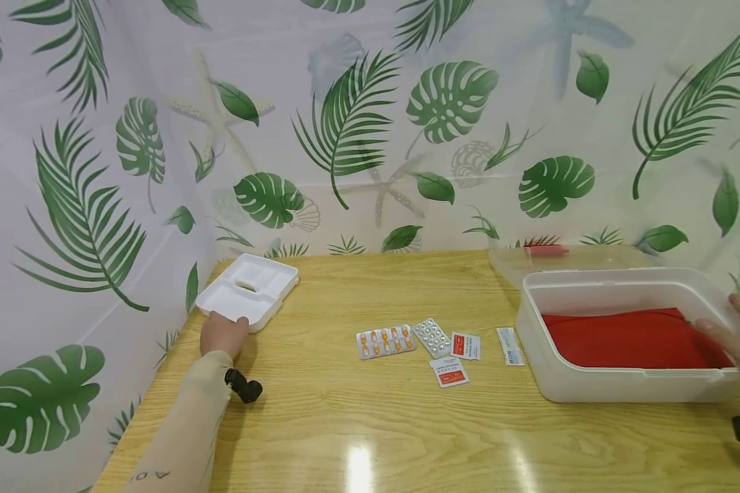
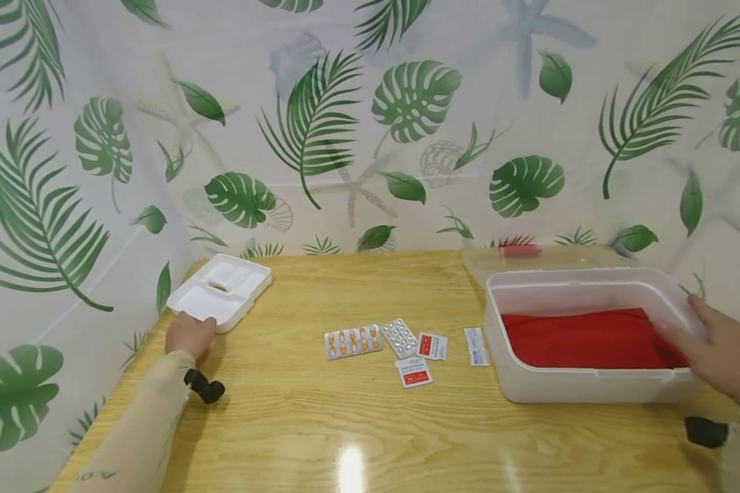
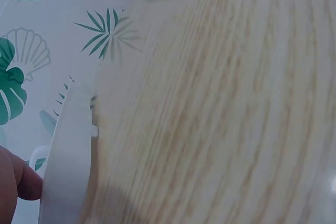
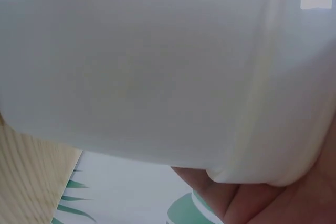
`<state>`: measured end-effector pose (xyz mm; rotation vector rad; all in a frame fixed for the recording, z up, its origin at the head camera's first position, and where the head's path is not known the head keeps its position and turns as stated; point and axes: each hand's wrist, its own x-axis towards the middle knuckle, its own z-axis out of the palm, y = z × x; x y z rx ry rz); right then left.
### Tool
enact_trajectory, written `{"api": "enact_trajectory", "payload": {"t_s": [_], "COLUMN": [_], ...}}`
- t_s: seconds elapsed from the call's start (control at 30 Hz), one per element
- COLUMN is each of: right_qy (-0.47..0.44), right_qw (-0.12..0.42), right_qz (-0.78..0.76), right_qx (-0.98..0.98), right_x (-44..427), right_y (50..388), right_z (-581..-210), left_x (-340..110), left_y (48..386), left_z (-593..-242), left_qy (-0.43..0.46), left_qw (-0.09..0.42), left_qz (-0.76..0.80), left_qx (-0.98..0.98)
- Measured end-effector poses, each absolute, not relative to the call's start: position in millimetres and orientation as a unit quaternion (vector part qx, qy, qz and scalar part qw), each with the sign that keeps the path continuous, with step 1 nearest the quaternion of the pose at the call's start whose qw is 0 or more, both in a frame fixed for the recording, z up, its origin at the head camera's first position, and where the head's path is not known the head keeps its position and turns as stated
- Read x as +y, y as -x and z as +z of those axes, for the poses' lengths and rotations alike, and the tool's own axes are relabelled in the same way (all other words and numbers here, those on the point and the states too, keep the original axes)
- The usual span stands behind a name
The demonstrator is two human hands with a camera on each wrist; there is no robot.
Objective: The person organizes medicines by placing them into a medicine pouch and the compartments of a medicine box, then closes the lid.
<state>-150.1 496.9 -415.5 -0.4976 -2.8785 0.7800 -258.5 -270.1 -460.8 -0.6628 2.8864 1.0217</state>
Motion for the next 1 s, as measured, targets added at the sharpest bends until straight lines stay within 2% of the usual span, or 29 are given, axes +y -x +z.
{"api": "enact_trajectory", "payload": {"t_s": [0.27,0.57,1.0], "right_qy": [0.092,0.081,0.104], "right_qw": [0.097,0.101,0.078], "right_qz": [0.268,0.227,0.21], "right_qx": [-0.954,-0.965,-0.969], "right_x": [484,475,476], "right_y": [150,150,150], "right_z": [-414,-409,-407], "left_x": [-266,-250,-150], "left_y": [256,253,234], "left_z": [-461,-456,-404], "left_qy": [0.204,0.152,0.044], "left_qw": [-0.011,-0.034,0.011], "left_qz": [0.331,0.33,0.494], "left_qx": [0.921,0.931,0.868]}}
